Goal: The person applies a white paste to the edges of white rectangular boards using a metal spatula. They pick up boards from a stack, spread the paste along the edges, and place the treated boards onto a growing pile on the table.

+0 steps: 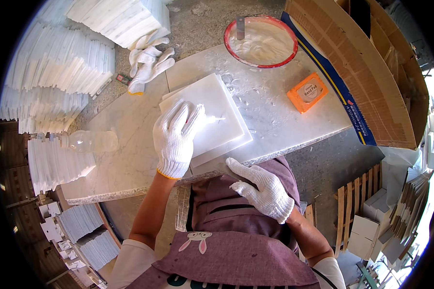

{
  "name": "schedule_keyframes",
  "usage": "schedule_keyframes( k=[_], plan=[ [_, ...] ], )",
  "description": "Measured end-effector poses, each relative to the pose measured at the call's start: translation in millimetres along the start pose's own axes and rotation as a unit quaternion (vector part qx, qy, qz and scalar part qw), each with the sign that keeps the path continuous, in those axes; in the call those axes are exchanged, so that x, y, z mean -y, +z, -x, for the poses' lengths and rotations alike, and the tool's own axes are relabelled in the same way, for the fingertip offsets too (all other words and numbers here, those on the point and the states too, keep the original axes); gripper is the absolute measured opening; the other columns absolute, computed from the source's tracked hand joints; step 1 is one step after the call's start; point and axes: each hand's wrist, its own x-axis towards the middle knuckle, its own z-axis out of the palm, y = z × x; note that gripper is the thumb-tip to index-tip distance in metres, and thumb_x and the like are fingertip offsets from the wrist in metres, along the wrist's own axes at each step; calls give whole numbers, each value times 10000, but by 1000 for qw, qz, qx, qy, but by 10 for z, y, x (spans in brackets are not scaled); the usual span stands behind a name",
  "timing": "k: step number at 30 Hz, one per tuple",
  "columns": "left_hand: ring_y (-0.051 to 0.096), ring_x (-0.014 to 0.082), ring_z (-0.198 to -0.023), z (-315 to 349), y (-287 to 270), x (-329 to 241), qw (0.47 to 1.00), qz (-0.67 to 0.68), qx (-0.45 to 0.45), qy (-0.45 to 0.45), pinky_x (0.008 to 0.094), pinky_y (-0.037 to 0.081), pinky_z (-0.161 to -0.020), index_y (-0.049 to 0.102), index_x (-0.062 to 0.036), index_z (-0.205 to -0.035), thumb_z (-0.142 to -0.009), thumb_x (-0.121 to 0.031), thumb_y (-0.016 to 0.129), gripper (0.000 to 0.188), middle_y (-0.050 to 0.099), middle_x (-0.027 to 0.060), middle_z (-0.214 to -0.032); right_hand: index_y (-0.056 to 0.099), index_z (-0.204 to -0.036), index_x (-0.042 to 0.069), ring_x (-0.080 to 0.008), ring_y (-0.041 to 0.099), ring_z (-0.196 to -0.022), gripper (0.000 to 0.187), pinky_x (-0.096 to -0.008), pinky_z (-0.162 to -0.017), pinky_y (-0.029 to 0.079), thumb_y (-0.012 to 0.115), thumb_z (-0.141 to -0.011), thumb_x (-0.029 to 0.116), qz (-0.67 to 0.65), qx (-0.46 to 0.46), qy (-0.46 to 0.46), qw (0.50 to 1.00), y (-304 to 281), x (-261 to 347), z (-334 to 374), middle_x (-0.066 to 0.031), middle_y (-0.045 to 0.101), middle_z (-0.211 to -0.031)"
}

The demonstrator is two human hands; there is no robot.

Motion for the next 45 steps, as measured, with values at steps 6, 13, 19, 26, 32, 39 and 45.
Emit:
schedule_keyframes(
  k=[6, 13, 19, 26, 32, 39, 45],
  plan=[
    [663, 322, -1068, -1, 7, 8, 1000, -3, -9, 11, 427, 538, -890, 740, -122, -1159, -767, -29, 702, 404, 700, 120, -1100, 556, -1415, 80, -324, 650, -1151, 509, -368, -988, 501, 686, -948, 237, 1, -5, -6, 1000, 15, -21, 2, -182, 649, -1296],
    [660, 327, -1076, -17, -6, 2, 1000, 2, -2, 8, 432, 537, -903, 740, -111, -1156, -767, -29, 694, 400, 698, 126, -1100, 564, -1409, 83, -327, 653, -1146, 505, -364, -985, 503, 690, -945, 235, -13, -12, -8, 1000, 15, -31, 7, -187, 655, -1281],
    [658, 326, -1077, -6, -10, 3, 1000, -2, 4, 6, 432, 535, -905, 740, -112, -1159, -771, -32, 692, 399, 697, 126, -1101, 561, -1411, 80, -326, 650, -1153, 507, -366, -990, 500, 690, -944, 230, -11, -6, 10, 1000, 13, -14, 7, -188, 652, -1288],
    [658, 323, -1073, -13, -9, 0, 1000, 1, -3, 5, 430, 535, -904, 744, -115, -1140, -771, -37, 699, 380, 696, 118, -1101, 556, -1415, 79, -327, 652, -1147, 513, -365, -990, 498, 692, -944, 232, -3, -18, -18, 1000, 36, -70, 7, -193, 654, -1279],
    [661, 317, -1046, -9, 13, 13, 1000, 11, -18, 6, 425, 542, -892, 748, -129, -1129, -752, -41, 725, 387, 686, 102, -1095, 555, -1415, 76, -324, 655, -1137, 519, -363, -987, 499, 694, -943, 237, -10, -20, -17, 1000, 37, -74, 9, -193, 657, -1274],
    [656, 310, -1061, -7, 7, 5, 1000, 4, -15, 3, 424, 541, -892, 747, -135, -1134, -747, -44, 729, 398, 684, 96, -1095, 555, -1415, 71, -316, 662, -1121, 520, -361, -978, 503, 695, -943, 242, 0, -21, -20, 1000, 37, -64, 2, -188, 663, -1265],
    [667, 321, -994, -23, 4, 12, 1000, 4, -24, 13, 416, 556, -831, 746, -143, -1142, -731, -29, 687, 431, 672, 119, -1083, 522, -1428, 5, -273, 603, -1244, 526, -353, -1066, 437, 676, -957, 183, 1, 18, 22, 1000, -14, 28, -7, -188, 608, -1377]
  ],
)
